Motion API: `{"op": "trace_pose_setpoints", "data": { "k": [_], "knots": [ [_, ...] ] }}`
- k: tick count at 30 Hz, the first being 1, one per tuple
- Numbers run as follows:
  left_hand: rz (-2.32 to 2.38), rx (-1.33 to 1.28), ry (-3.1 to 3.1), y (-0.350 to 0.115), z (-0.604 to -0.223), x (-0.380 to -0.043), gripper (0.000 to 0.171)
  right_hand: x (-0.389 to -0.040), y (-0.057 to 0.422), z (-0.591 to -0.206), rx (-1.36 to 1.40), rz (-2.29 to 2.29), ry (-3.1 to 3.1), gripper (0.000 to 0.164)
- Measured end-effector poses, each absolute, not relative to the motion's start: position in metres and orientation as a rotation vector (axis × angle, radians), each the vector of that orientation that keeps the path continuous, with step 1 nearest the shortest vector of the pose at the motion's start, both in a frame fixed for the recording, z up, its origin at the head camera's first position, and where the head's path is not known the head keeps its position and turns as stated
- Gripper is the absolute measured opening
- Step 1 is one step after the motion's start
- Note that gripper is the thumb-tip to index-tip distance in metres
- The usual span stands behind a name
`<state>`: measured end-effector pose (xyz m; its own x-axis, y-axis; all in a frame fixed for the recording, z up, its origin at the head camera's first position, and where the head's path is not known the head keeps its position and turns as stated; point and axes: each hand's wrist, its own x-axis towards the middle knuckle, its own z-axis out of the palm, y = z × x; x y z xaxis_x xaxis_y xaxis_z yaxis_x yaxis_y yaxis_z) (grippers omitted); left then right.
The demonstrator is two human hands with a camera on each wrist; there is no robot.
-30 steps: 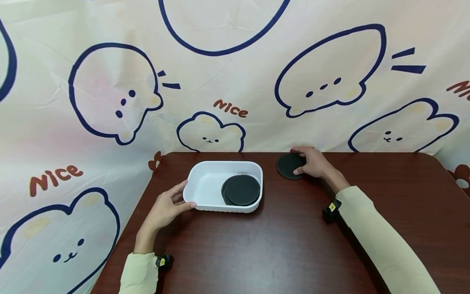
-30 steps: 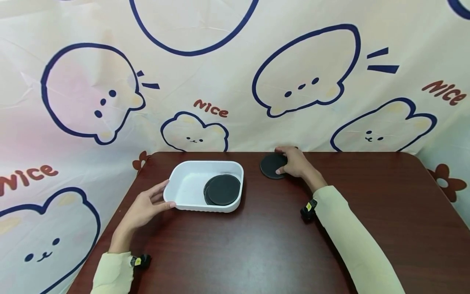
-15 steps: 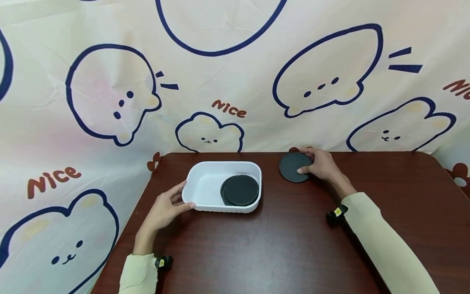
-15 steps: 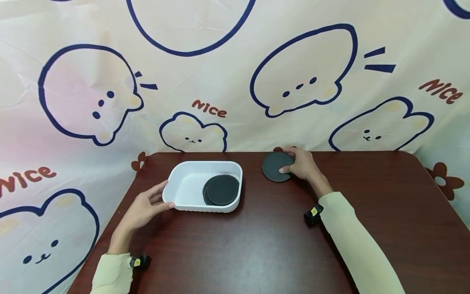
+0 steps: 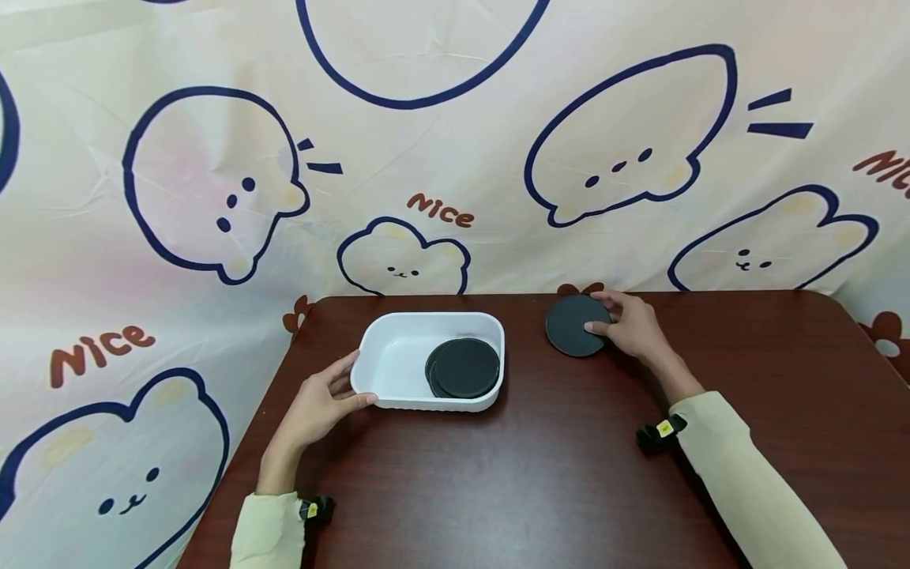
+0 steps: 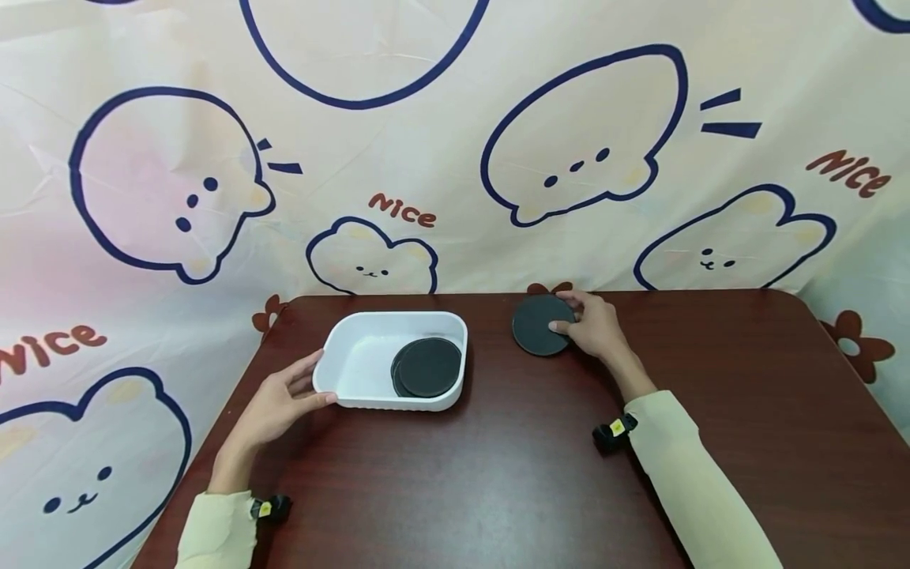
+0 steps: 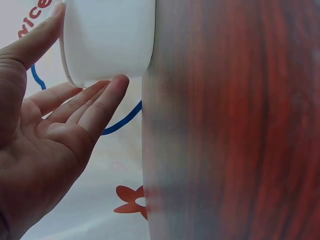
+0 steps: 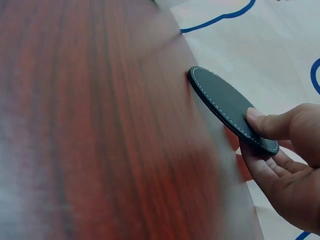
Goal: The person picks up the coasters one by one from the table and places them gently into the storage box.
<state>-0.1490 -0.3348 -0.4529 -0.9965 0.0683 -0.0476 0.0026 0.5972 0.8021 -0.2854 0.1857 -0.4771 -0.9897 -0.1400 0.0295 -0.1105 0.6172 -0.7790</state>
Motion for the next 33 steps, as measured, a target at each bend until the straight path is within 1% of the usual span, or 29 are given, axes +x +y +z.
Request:
{"op": "trace_pose_setpoints", "data": {
  "k": [7,14,18,25,33],
  "knots": [
    [1.386,0.075,2.724,-0.335,-0.456,-0.146,0.094,-0.271,0.193,-0.485,-0.116,-1.525,2.645,0.056],
    [1.356,0.058,2.742,-0.334,-0.457,-0.145,0.094,-0.265,0.196,-0.487,0.004,-1.808,2.286,0.058],
    [1.341,0.036,2.746,-0.333,-0.455,-0.144,0.095,-0.263,0.197,-0.483,0.062,-1.892,2.143,0.06],
    [1.365,0.047,2.731,-0.334,-0.455,-0.143,0.094,-0.255,0.201,-0.477,0.093,-2.004,1.968,0.062],
    [1.372,0.079,2.731,-0.334,-0.451,-0.15,0.094,-0.242,0.211,-0.471,0.06,-1.995,1.948,0.066]
  ]
}}
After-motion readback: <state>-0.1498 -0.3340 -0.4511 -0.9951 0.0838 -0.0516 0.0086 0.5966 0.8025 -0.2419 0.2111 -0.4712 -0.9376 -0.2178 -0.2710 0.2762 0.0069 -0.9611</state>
